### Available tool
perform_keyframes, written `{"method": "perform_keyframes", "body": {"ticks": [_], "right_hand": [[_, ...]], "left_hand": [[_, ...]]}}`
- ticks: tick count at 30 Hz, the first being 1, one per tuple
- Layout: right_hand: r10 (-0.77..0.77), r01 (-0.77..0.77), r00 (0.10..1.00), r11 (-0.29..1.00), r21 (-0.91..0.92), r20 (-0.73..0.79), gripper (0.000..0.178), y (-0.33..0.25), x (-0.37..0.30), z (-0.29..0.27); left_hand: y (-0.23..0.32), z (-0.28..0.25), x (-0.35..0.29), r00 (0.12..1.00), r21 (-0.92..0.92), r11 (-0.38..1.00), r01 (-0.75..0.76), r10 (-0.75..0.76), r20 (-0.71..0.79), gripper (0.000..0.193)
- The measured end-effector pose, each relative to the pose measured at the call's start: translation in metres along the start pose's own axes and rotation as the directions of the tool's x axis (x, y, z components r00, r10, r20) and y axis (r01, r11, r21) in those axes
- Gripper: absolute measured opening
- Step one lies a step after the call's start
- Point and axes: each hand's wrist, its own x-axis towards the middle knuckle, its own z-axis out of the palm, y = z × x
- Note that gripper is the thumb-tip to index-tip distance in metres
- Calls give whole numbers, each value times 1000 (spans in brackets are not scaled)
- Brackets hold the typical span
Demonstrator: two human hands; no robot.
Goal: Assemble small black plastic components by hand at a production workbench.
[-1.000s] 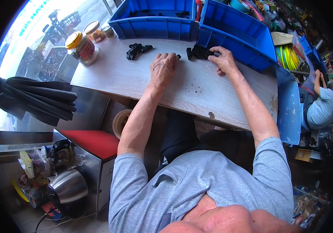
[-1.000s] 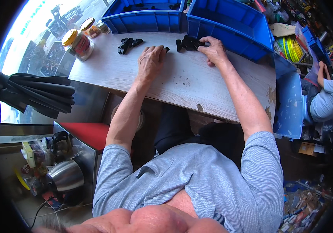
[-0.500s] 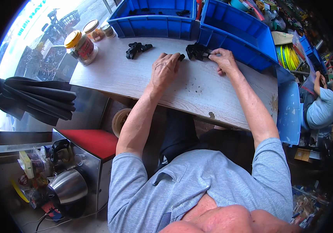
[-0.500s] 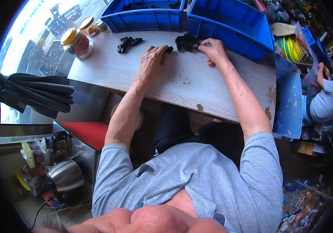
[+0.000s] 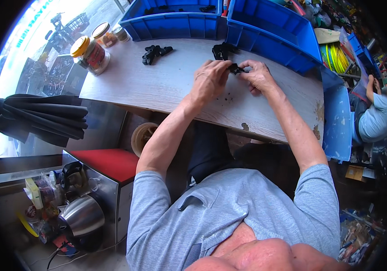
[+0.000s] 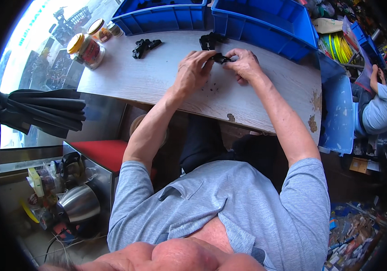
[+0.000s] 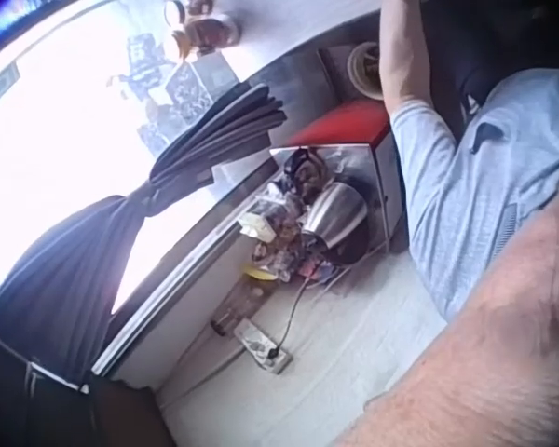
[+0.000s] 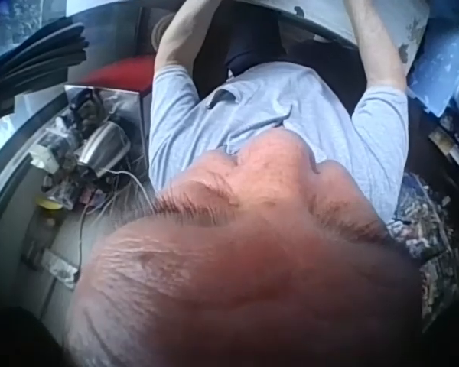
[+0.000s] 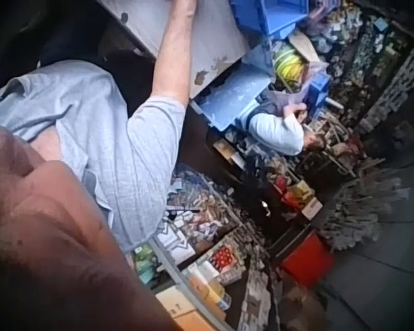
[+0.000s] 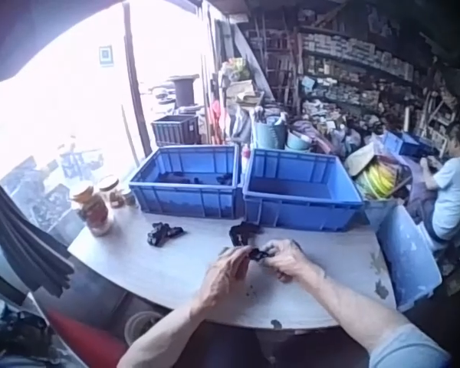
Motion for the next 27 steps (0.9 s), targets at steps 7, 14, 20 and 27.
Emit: {"method": "perform_keyframes", "body": {"ticks": [7,14,20,27], "right_hand": [[-86,86,996,996,-30,-9,38,5,-3,2],[-99,99,995,995,19,10,39,13,4,1],[-136,136,991,991,14,-22,39,16,0,3],[-141,141,990,990,1,28,37,14,-1,2]], "left_hand": [[-9,8,8,962,22,993,-119,110,249,27],[-5,6,6,960,29,983,-181,170,221,33],[-6,6,6,960,15,985,-173,165,224,38],[-7,7,3,936,54,980,-189,163,313,46]]}}
